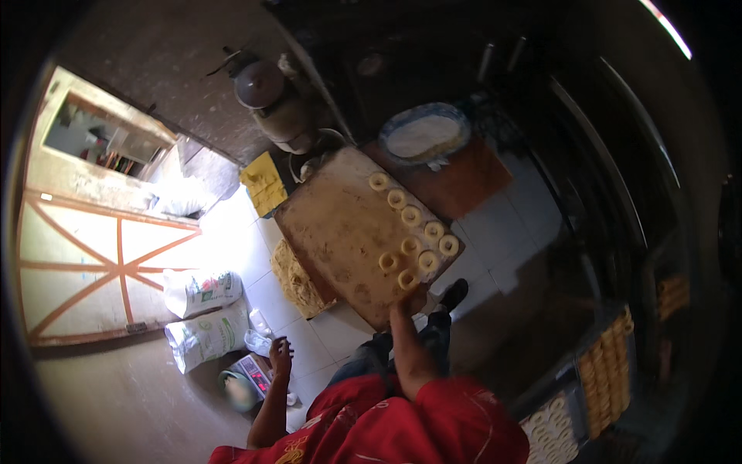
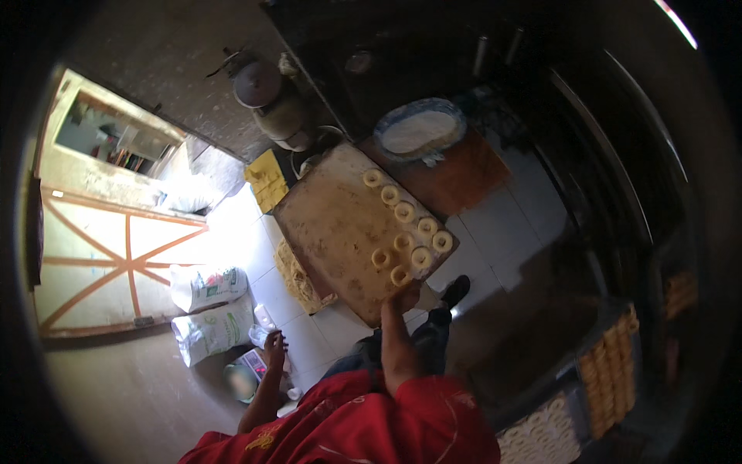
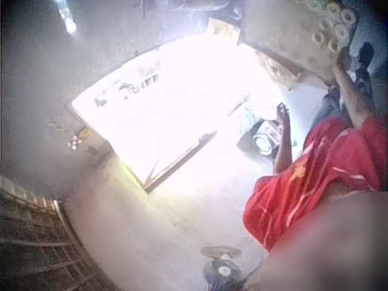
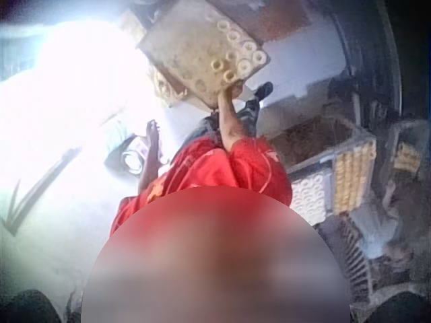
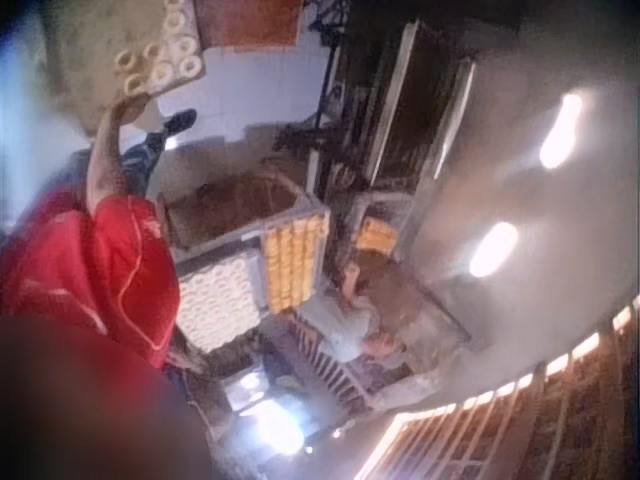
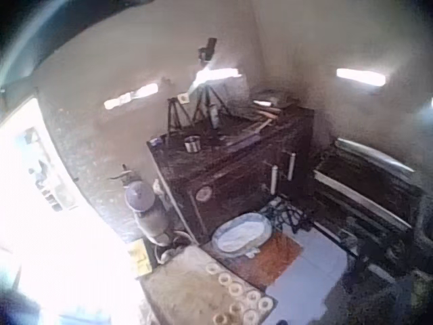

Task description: The person transfers uncooked doughnut rings from a wooden board onto a metal tray, then uses a long metal skewer to thread the rings and place them into a fryer. The person repeats this process, loading multiple skewers with doughnuts and arranging them in the fryer.

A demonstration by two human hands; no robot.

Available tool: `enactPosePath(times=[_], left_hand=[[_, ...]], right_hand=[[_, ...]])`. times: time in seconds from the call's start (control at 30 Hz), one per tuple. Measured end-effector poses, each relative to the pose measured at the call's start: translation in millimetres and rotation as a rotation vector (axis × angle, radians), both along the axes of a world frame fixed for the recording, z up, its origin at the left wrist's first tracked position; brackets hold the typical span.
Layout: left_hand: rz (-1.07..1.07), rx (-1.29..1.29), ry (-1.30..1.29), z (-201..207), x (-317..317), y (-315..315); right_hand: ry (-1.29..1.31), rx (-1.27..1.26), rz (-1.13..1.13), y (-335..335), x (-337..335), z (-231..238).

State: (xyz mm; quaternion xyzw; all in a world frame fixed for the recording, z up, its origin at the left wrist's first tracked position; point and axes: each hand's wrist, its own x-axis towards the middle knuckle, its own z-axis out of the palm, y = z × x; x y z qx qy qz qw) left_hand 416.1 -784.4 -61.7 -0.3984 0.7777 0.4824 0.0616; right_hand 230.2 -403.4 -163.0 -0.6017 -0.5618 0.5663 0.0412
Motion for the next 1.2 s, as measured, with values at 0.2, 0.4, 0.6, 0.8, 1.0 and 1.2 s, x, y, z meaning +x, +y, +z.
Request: enactPosePath(times=[0.2, 0.4, 0.6, 0.8, 1.0, 1.2], left_hand=[[0.022, -0.520, 0.187, 8, -134, 41], [0.081, 0.641, 0.247, 50, -221, 138], [-0.660, 0.871, 0.191, 106, -252, 272], [-0.263, 1.093, 0.089, 81, -279, 411], [-0.436, 1.067, 0.099, 56, -355, 560], [-0.332, 1.081, 0.021, 16, -436, 634]], right_hand=[[0.031, 0.743, 0.324, 158, 60, -34], [0.223, 0.266, 0.075, 343, 67, 108], [0.019, 0.427, 0.122, 508, 64, 176], [0.169, 0.481, 0.180, 644, 2, 195], [0.111, 0.884, 0.364, 806, -66, 161], [0.074, 1.000, 0.470, 855, -185, 200]])
